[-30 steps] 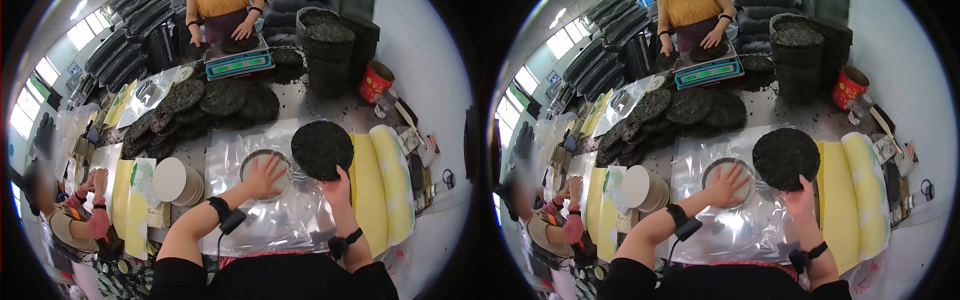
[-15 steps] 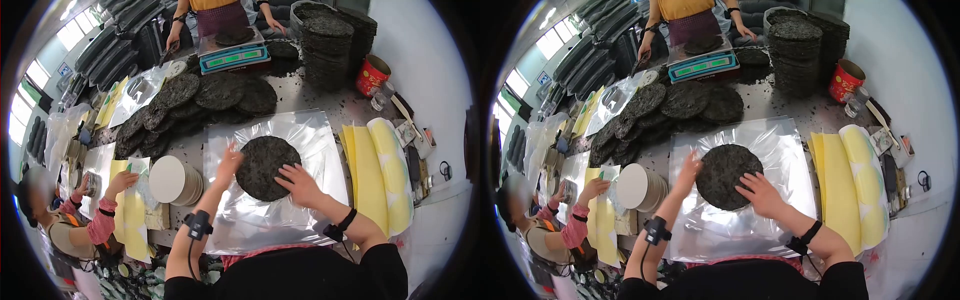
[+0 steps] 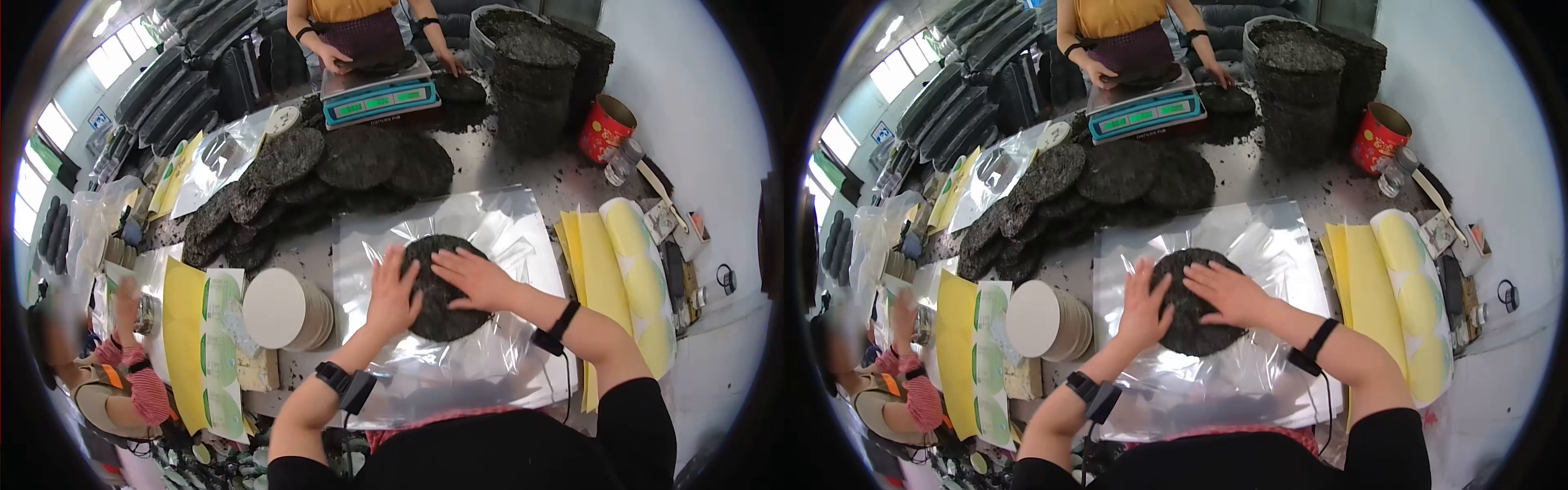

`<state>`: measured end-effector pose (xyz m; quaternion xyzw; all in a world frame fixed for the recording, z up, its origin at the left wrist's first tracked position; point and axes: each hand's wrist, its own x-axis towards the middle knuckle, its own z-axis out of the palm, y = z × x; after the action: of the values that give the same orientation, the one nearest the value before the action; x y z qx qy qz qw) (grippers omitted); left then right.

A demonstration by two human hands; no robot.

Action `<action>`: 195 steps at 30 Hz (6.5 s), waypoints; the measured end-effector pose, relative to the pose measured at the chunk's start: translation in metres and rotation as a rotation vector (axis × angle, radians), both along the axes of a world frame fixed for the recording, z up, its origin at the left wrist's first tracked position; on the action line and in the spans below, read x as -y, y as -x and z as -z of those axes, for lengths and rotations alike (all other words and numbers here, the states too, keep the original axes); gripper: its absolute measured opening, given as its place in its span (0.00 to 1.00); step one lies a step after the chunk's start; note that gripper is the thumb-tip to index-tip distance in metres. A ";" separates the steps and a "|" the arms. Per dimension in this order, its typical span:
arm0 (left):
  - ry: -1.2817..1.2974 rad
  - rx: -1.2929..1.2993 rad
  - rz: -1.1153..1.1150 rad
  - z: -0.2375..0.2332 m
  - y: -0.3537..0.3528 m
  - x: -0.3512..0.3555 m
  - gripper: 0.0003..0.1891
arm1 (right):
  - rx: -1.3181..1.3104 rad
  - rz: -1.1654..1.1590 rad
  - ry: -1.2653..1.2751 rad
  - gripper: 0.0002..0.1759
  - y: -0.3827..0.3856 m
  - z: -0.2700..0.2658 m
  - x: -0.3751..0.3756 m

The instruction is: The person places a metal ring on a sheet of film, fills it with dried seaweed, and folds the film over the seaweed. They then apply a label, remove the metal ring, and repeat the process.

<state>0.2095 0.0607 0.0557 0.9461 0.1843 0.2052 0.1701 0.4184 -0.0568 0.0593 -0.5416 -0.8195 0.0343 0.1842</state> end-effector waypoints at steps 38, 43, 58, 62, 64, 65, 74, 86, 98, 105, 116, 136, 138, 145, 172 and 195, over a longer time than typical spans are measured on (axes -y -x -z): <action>-0.251 -0.089 0.114 0.038 -0.054 -0.025 0.28 | 0.341 0.719 -0.033 0.33 0.004 0.064 -0.061; -0.107 -0.098 0.120 0.016 -0.047 -0.034 0.33 | 0.097 0.509 -0.098 0.34 0.014 0.006 -0.035; 0.620 0.704 -0.264 -0.042 0.022 -0.033 0.20 | -0.101 0.419 0.221 0.58 0.053 0.045 -0.016; 0.758 -0.230 -0.363 0.064 0.124 0.004 0.24 | -0.158 0.435 0.198 0.47 0.055 0.046 -0.019; 1.145 -0.043 -0.129 -0.046 0.123 0.050 0.23 | -0.109 0.419 0.179 0.41 0.056 0.043 -0.017; 1.189 0.179 -0.182 -0.066 0.127 0.055 0.22 | -0.097 0.419 0.158 0.42 0.056 0.045 -0.017; -0.246 0.182 0.033 0.013 0.075 0.096 0.22 | -0.154 0.435 0.220 0.36 0.080 0.048 0.003; 0.388 -0.291 -0.004 0.040 -0.022 0.059 0.21 | -0.681 0.531 0.037 0.30 0.068 -0.027 0.062; 0.398 -0.505 0.256 0.011 -0.021 0.055 0.42 | 0.122 0.272 0.013 0.40 0.047 -0.057 0.155; 0.202 -0.588 0.277 0.011 -0.014 0.065 0.26 | -0.742 0.278 -0.215 0.27 0.068 -0.025 0.051; 0.233 0.483 -0.274 -0.004 0.020 0.050 0.42 | 0.004 0.346 0.647 0.11 0.087 0.009 -0.009; 0.292 -0.079 -0.095 0.037 -0.022 0.037 0.17 | -0.158 0.262 0.002 0.11 0.061 0.032 0.000; 0.253 0.036 -0.121 0.029 -0.015 0.042 0.21 | -0.087 0.327 -0.017 0.14 0.067 0.028 0.000; 0.130 -0.047 0.042 0.019 -0.008 0.051 0.31 | -0.019 0.298 -0.062 0.35 0.065 0.011 0.050; -0.050 -0.338 0.110 0.025 -0.012 0.060 0.30 | 0.315 1.594 -0.135 0.15 -0.062 0.028 0.443; -0.028 -0.329 0.098 0.023 -0.011 0.063 0.30 | 0.158 1.455 -0.030 0.17 -0.092 0.042 0.474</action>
<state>0.2206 -0.0024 0.0324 0.9770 0.1603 0.0418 0.1341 0.5100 -0.5310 0.0177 -0.9472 -0.2636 -0.1472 0.1081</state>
